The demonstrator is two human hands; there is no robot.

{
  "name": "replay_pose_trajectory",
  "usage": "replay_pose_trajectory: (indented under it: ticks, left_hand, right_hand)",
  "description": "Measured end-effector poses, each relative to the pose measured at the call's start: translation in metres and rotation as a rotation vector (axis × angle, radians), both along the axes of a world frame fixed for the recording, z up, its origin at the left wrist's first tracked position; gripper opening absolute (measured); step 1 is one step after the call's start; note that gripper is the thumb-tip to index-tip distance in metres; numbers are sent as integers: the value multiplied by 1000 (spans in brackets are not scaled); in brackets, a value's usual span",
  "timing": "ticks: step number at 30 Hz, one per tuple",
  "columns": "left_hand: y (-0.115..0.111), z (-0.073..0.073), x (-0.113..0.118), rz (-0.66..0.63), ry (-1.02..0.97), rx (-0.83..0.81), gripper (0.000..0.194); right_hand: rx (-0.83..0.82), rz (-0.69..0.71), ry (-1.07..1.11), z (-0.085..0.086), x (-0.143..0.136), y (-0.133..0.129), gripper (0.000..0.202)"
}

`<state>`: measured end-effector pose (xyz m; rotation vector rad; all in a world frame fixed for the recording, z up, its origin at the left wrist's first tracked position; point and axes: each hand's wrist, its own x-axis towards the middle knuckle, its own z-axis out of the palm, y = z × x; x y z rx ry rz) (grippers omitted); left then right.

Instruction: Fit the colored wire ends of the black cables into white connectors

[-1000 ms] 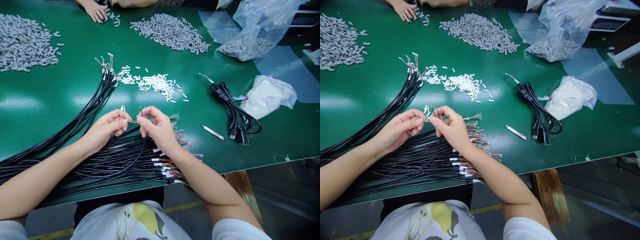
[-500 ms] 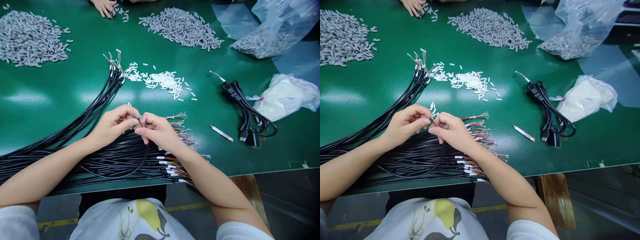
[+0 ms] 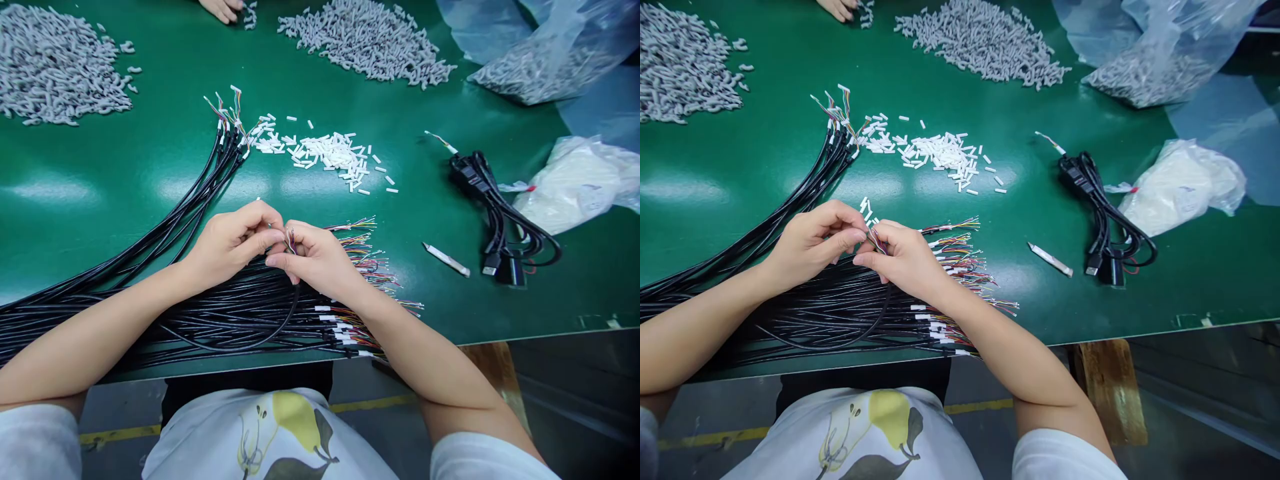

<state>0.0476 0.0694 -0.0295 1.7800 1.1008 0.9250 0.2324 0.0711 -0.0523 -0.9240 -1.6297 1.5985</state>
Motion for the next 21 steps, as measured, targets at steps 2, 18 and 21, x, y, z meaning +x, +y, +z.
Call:
replay_pose_trajectory:
  ticks: [2,18,21]
  left_hand:
    - [-1,1,0,33,-33,-96,10]
    - [2,-8,-8,15,-275,-226,25]
    - [1,-7,-6,19,-263,-264,23]
  right_hand:
    - [-21,-10,3,1,-1,-1,32]
    - [-64,-115,168,3,-1,-2,31]
    - [-30,-161,123,3,-2,-3,25]
